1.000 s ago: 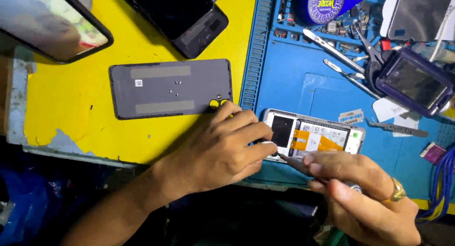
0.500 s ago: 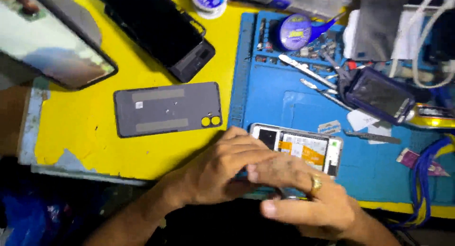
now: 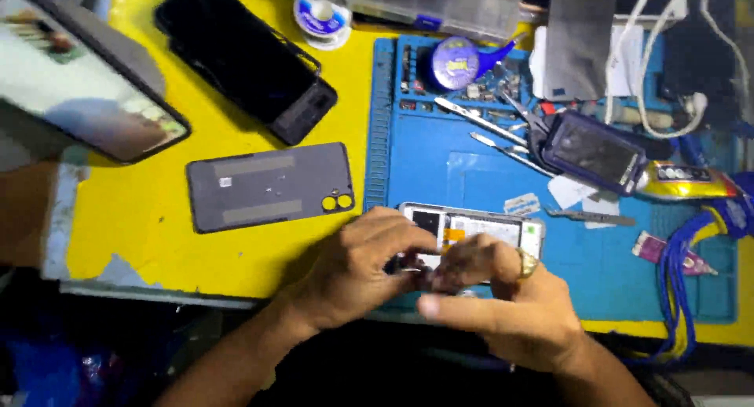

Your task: Installing a new screen on a smartphone, involving unscrewing the chassis and connecting ribbon cables.

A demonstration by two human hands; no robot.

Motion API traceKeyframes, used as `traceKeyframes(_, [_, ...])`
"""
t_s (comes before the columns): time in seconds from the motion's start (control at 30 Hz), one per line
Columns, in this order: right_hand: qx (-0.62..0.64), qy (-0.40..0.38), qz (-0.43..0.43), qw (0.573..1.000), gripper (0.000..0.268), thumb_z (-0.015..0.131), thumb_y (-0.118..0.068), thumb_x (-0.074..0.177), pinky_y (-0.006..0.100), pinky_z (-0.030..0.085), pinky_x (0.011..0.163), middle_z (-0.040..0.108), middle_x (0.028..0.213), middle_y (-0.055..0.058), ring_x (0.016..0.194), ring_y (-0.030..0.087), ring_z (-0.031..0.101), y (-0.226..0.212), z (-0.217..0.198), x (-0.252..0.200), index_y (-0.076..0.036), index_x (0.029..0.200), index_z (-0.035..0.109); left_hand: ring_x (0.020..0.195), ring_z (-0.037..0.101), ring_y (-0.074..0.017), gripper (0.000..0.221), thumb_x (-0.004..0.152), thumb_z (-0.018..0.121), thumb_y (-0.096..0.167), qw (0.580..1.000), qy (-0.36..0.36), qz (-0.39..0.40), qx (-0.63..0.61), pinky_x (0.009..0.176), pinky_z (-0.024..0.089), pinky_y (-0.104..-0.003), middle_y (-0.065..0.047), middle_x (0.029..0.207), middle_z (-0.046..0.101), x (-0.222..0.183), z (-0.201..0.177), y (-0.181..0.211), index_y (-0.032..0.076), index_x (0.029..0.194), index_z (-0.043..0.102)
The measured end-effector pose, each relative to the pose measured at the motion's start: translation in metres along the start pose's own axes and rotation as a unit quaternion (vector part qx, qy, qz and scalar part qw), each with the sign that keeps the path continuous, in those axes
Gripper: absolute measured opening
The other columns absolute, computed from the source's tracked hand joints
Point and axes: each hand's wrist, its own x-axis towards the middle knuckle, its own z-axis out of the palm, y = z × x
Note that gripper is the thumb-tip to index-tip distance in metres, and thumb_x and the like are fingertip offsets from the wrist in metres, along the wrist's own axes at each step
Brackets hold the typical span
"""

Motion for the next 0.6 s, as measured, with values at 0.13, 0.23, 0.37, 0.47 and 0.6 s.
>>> traceKeyframes(0.13, [0.026,-0.03,-0.002,0.999,0.029,0.044,0.005,0.105,0.043,0.07,0.102,0.071,0.123,0.032,0.112,0.04,0.081,0.006,-0.004,-0.007,0.004,0.133,0.051,0.095,0.072,-0.0264,0.04,0.111,0.039,0.029,0.999,-0.033,-0.001,0.02,0.08,0.045,-0.041,-0.01,0.108,0.072,0.001,-0.011,0.008,0.003,0.106,0.069])
traceKeyframes(0.23, [-0.036,-0.074,-0.026,0.996,0.055,0.087,-0.031,0.087,0.044,0.061,0.111,0.059,0.137,0.019,0.129,0.034,0.068,0.01,-0.001,-0.012,-0.022,0.134,0.061,0.085,0.067,-0.0219,0.031,0.101,0.056,0.036,0.998,0.01,0.007,0.061,0.083,0.04,-0.041,-0.003,0.094,0.067,-0.001,-0.012,0.007,0.008,0.091,0.068])
traceKeyframes(0.37, [0.006,0.002,0.024,1.0,0.027,0.052,0.001,0.098,0.039,0.062,0.098,0.067,0.113,0.017,0.104,0.03,0.072,0.002,0.0,-0.016,-0.007,0.123,0.057,0.084,0.063,-0.024,0.016,0.098,0.068,0.022,0.981,-0.078,0.025,0.177,0.078,0.039,-0.04,-0.005,0.096,0.066,0.002,-0.022,0.008,0.008,0.092,0.068])
traceKeyframes(0.47, [-0.011,-0.04,0.029,0.999,0.05,0.068,-0.006,0.09,0.042,0.061,0.108,0.065,0.123,0.017,0.117,0.031,0.072,0.013,-0.004,-0.02,-0.012,0.136,0.052,0.079,0.059,-0.0278,0.021,0.1,0.059,0.018,0.951,-0.145,0.049,0.269,0.077,0.041,-0.044,-0.007,0.088,0.063,0.005,-0.031,0.005,0.009,0.082,0.066])
traceKeyframes(0.6, [0.115,0.106,0.028,0.987,0.026,0.048,-0.014,0.1,0.048,0.07,0.088,0.066,0.098,0.019,0.091,0.037,0.075,0.007,0.014,-0.026,0.004,0.103,0.067,0.077,0.057,-0.0249,0.018,0.088,0.067,0.013,0.903,-0.207,0.077,0.367,0.074,0.042,-0.04,-0.001,0.081,0.06,0.009,-0.028,-0.002,0.02,0.072,0.065])
